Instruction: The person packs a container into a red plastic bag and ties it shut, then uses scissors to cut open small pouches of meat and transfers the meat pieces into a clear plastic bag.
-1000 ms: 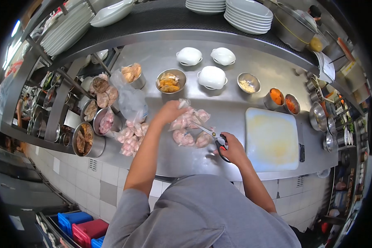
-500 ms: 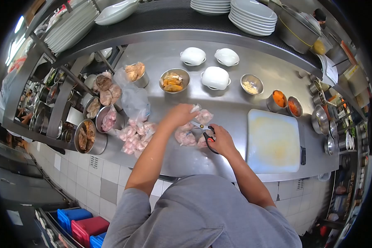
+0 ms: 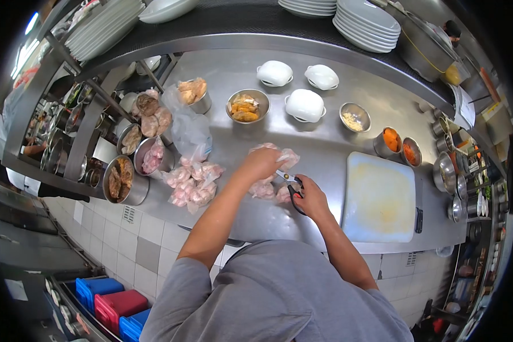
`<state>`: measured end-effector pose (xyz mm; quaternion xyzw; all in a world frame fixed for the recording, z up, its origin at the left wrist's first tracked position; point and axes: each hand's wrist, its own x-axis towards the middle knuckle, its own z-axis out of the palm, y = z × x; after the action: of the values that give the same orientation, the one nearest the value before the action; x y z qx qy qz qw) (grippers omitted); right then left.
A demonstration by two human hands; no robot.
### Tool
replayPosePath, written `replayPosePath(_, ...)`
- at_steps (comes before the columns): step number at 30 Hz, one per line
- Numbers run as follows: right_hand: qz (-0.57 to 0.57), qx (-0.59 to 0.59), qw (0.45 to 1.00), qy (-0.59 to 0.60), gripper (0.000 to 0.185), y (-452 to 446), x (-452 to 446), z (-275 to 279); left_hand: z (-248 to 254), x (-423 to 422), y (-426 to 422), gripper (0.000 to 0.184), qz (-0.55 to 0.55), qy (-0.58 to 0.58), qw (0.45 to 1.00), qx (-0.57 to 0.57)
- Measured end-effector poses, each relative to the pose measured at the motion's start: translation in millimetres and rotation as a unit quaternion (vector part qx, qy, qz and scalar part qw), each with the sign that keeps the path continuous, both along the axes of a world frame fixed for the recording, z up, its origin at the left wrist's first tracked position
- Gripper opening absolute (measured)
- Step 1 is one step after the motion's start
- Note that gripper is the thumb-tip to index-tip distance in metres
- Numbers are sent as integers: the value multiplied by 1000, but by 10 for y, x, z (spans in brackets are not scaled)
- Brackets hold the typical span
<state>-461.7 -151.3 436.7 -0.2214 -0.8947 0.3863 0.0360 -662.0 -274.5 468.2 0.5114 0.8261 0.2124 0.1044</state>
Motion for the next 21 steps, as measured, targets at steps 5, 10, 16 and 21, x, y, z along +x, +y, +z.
replayPosePath(5,-2,1,1000,-15,59,-23,-19,-19,110,78,-45,41,4,-28,999,44)
replayPosePath(10,-17,-9,1000,-9,54,119,145,-135,783,-156,-809,56,107,-110,987,49)
replayPosePath(16,-82,-129,988,19,67,302,617,-232,-97,-679,-2122,51,187,-90,969,-131)
replayPosePath(21,-113,-172,978,28,71,306,726,-243,-433,-339,-2114,42,230,-24,965,-121)
